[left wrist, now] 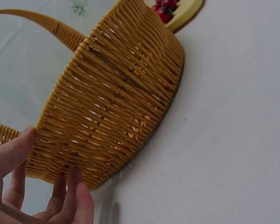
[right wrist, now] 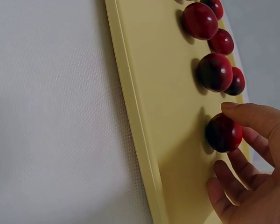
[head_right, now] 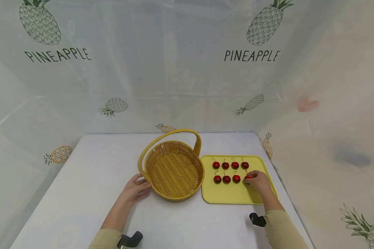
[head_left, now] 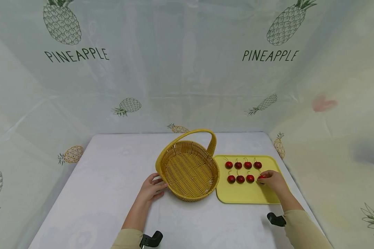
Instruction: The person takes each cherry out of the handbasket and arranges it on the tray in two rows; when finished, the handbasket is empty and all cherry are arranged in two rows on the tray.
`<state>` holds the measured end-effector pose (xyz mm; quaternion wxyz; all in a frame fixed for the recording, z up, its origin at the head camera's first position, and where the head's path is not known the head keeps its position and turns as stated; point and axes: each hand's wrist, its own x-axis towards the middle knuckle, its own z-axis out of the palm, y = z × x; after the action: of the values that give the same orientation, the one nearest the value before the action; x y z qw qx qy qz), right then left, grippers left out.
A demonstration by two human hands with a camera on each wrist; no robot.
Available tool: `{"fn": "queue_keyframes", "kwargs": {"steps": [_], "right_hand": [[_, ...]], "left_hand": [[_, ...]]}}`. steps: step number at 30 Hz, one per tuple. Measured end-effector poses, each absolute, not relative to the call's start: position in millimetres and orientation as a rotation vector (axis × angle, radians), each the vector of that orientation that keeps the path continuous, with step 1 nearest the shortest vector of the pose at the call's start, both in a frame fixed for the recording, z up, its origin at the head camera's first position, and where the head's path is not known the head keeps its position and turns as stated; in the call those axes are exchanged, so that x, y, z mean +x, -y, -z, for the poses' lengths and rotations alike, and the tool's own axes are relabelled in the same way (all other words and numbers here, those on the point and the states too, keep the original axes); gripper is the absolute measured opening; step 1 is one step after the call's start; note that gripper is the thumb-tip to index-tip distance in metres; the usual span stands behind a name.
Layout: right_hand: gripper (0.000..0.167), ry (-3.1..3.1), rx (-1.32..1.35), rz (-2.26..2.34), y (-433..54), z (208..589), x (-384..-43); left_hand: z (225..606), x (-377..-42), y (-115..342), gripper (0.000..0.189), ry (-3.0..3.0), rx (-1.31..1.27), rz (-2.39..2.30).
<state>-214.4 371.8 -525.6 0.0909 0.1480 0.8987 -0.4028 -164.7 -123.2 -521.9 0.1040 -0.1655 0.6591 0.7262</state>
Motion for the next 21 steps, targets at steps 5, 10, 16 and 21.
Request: {"fn": "queue_keyframes", "kwargs": {"steps": [5,10,16,21], "right_hand": [[0.033,-2.672,0.433,1.178,-372.6,522.9,-215.8],[0.039,-2.663,0.403,1.143,-374.3,515.7,-214.5],[0.045,-2.702,0.305,1.111,-376.7,502.5,-210.3],[0.047,-2.739,0.200,1.089,-375.7,488.0,-207.9]], "left_hand": [[519.8,-165.2,124.2,0.057,-1.934,-0.501,-2.141],[516.7,-165.7,125.2,0.059,-1.949,-0.499,-2.129],[513.5,-166.9,128.4,0.060,-1.965,-0.491,-2.107],[510.3,-164.9,134.2,0.064,-1.984,-0.454,-2.064]]}}
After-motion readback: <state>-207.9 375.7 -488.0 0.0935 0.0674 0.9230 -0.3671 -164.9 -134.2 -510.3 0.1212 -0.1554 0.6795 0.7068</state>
